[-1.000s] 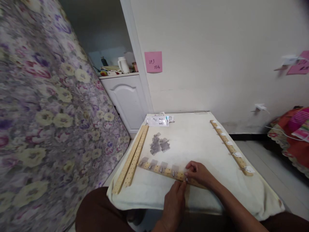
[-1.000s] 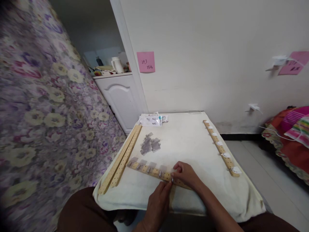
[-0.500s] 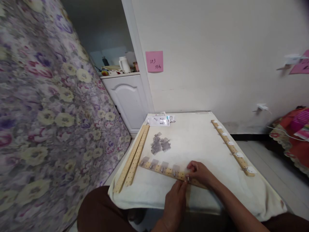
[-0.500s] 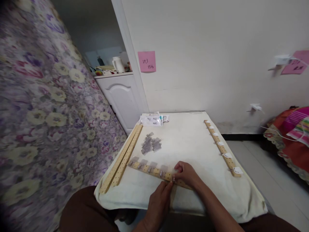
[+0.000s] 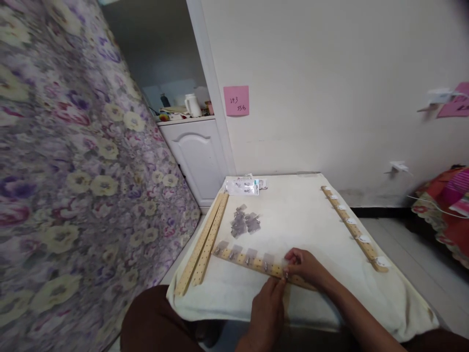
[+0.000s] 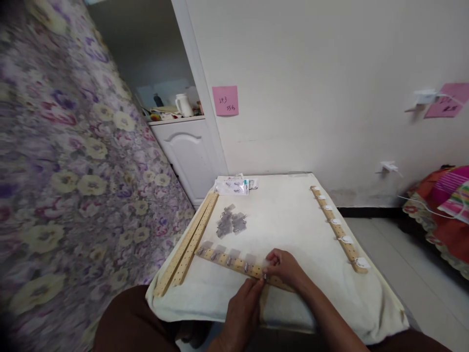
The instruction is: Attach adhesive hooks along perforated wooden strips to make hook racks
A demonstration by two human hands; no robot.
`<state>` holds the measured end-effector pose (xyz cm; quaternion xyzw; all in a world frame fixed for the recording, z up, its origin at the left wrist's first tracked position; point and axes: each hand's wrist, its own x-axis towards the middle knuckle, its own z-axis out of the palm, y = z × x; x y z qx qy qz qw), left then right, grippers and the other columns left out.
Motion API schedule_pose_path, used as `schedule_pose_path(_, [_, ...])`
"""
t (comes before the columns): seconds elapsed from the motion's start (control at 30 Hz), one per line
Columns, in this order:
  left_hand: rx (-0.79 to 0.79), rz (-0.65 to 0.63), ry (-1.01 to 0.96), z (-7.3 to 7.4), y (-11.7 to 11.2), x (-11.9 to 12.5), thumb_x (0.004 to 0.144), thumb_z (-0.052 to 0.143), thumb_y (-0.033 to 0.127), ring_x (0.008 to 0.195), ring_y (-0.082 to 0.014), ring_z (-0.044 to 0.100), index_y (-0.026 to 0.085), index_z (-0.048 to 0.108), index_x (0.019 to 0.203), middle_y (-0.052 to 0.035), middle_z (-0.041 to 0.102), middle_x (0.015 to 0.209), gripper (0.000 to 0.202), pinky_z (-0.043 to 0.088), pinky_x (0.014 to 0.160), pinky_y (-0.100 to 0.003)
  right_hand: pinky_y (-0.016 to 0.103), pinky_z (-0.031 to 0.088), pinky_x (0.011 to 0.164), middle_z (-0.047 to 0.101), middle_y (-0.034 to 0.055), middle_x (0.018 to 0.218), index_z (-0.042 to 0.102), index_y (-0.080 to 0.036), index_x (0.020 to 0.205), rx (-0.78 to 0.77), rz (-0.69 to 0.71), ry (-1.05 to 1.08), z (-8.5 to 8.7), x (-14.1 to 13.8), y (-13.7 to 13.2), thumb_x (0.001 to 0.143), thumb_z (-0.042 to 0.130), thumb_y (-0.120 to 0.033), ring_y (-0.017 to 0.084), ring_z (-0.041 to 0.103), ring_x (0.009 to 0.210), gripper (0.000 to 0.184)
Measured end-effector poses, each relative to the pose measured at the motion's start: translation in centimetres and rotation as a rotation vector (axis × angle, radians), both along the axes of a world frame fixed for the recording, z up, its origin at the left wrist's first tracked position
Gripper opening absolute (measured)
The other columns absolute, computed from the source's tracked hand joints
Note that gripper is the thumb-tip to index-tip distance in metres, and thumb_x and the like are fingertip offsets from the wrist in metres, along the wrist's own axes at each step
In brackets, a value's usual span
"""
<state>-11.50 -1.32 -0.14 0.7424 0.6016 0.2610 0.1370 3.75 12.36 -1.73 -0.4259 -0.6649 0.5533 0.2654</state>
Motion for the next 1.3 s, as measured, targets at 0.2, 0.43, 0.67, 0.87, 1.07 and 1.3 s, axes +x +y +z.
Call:
schedule_pose_path(0.2, [0.047,-0.082,-0.110,-0.3,-0.2,-0.6,0.082,0.035,0.007,0.102,-0.0180,0.056,0.024,0.045,0.126,-0.0082,0.057,0.115,0.048,0.049,0.085,-0.031,0.024,0.037,0.054,0.056,-0.0019,0.062,0.061,-0.016,0.079,-0.016,-0.017,0.040,1.5,0.6,-0.1,0.071,0.060,-0.033,0.012,0.049,0.056,0.019])
schedule_pose_path(0.43, [0.093,0.056,-0.107,3.9,2.0,-2.8,0.088,0.035,0.016,0.091,-0.0159,0.056,0.022,0.055,0.101,-0.0042,0.058,0.094,0.024,0.047,0.080,-0.028,0.023,0.034,0.049,0.052,-0.0037,0.057,0.059,-0.017,0.076,-0.012,-0.039,0.043,1.6,1.1,0.0,0.071,0.058,-0.030,0.010,0.045,0.050,0.014])
schedule_pose_path(0.67, [0.053,0.355,0.177,5.9,10.5,-8.5,0.082,0.040,0.013,0.098,-0.0177,0.055,0.019,0.055,0.103,-0.0056,0.059,0.101,0.026,0.043,0.085,-0.029,0.022,0.033,0.049,0.050,-0.0041,0.056,0.059,-0.015,0.075,0.010,-0.038,0.008,1.8,0.9,0.0,0.070,0.055,-0.024,0.010,0.045,0.051,0.011])
schedule_pose_path(0.87, [-0.049,0.423,0.305,5.1,15.0,-9.5,0.077,0.046,0.013,0.092,-0.0214,0.057,0.018,0.061,0.085,-0.0071,0.063,0.092,0.018,0.042,0.079,-0.031,0.021,0.035,0.048,0.050,-0.0038,0.057,0.058,-0.016,0.074,0.001,-0.032,0.046,0.9,0.7,0.4,0.068,0.055,-0.023,0.010,0.045,0.051,0.010])
schedule_pose_path(1.07, [-0.084,0.443,0.299,5.3,15.1,-9.2,0.078,0.043,0.015,0.080,-0.0196,0.059,0.019,0.062,0.078,-0.0056,0.064,0.084,0.019,0.039,0.069,-0.028,0.020,0.035,0.045,0.048,-0.0047,0.057,0.057,-0.016,0.073,-0.015,-0.024,0.066,1.1,0.6,0.4,0.068,0.055,-0.022,0.009,0.045,0.050,0.008])
schedule_pose_path(1.3, [-0.054,0.375,0.131,6.6,12.7,-7.4,0.074,0.047,0.015,0.068,-0.0143,0.055,0.019,0.057,0.068,-0.0001,0.061,0.070,0.013,0.034,0.061,-0.023,0.021,0.035,0.045,0.049,-0.0047,0.057,0.057,-0.015,0.074,-0.028,-0.070,0.129,2.2,0.5,0.0,0.068,0.054,-0.022,0.008,0.044,0.047,0.009])
